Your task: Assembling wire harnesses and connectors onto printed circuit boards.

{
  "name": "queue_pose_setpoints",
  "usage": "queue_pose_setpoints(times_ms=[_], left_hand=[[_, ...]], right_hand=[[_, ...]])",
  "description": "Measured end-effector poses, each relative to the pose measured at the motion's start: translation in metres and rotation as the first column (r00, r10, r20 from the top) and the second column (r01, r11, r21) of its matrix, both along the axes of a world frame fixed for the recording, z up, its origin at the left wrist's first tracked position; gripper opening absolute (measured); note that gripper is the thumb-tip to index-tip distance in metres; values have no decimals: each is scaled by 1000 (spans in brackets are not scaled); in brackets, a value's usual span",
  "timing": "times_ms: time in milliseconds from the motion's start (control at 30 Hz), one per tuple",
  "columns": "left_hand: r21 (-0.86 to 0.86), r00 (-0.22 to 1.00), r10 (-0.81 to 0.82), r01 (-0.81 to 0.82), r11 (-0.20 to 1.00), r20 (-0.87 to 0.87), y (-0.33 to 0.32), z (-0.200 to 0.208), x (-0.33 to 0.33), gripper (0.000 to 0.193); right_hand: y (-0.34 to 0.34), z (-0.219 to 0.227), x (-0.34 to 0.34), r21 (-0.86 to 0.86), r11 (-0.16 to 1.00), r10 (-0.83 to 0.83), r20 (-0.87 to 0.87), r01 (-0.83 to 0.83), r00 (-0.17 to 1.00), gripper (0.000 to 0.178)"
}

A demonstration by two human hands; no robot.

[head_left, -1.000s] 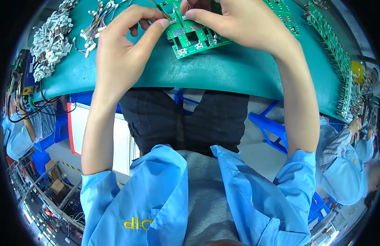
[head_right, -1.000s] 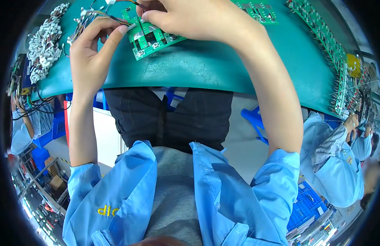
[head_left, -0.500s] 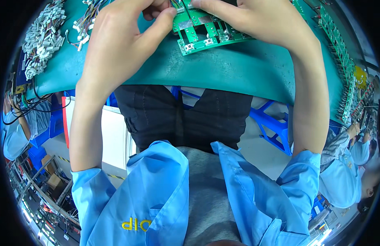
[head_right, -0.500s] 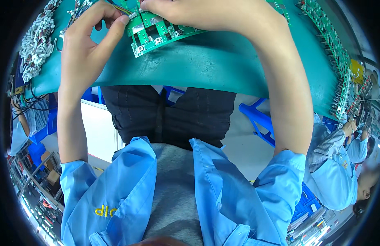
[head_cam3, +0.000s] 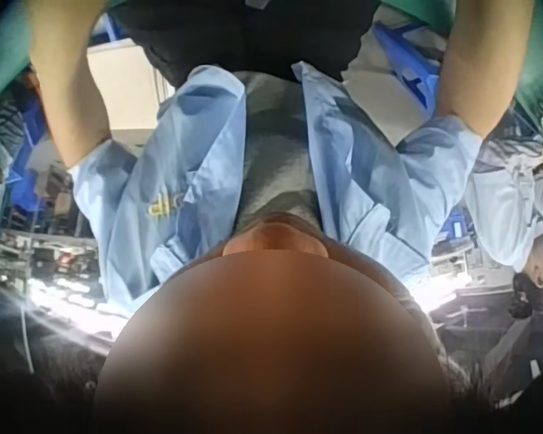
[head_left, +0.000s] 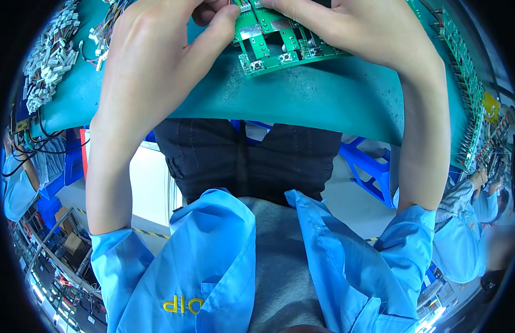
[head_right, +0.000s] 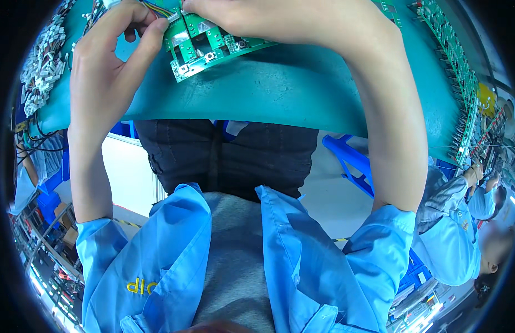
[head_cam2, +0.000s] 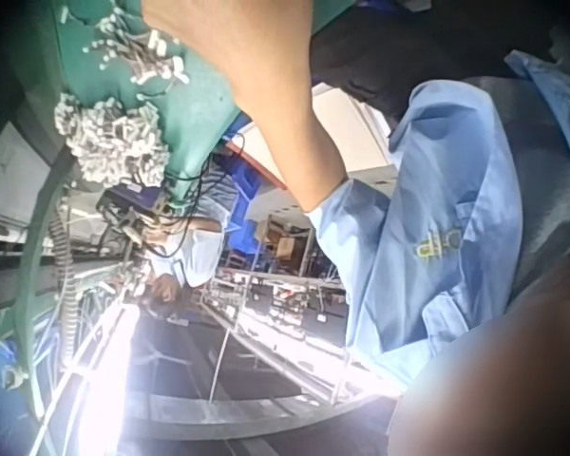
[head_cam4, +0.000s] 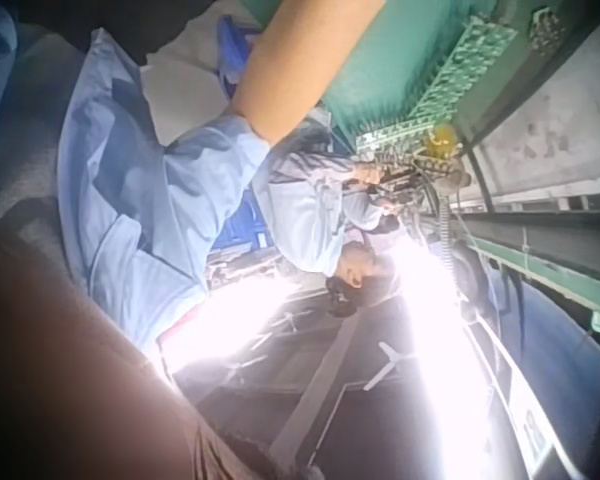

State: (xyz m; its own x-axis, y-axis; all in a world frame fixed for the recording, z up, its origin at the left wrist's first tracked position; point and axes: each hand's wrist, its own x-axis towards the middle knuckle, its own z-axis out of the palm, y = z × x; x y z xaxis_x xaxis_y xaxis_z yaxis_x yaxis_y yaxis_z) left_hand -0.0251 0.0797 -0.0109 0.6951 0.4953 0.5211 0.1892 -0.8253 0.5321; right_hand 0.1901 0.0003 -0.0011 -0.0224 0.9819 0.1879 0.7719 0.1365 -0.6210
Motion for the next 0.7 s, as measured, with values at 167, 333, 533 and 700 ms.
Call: queue_pose_setpoints(times_ms=[167, 333, 533, 700], left_hand=[[51, 1000, -26, 27, 998, -7, 3, 0, -1, 13], [25, 998, -59, 59, 998, 9, 7, -5, -1, 14], [-31, 997, -49, 47, 998, -55, 6, 6, -5, 14], [-178, 998, -67, 63, 982, -17, 6, 6, -4, 13]], right_hand=[[2, -8, 2, 412, 862, 32, 536, -295, 844, 9], [2, -6, 1, 444, 788, 2, 692, -427, 722, 9], [-9, 10, -3, 305, 874, 58, 706, -377, 706, 8], [-5, 29, -9, -226, 970, -33, 250, 91, 968, 10]])
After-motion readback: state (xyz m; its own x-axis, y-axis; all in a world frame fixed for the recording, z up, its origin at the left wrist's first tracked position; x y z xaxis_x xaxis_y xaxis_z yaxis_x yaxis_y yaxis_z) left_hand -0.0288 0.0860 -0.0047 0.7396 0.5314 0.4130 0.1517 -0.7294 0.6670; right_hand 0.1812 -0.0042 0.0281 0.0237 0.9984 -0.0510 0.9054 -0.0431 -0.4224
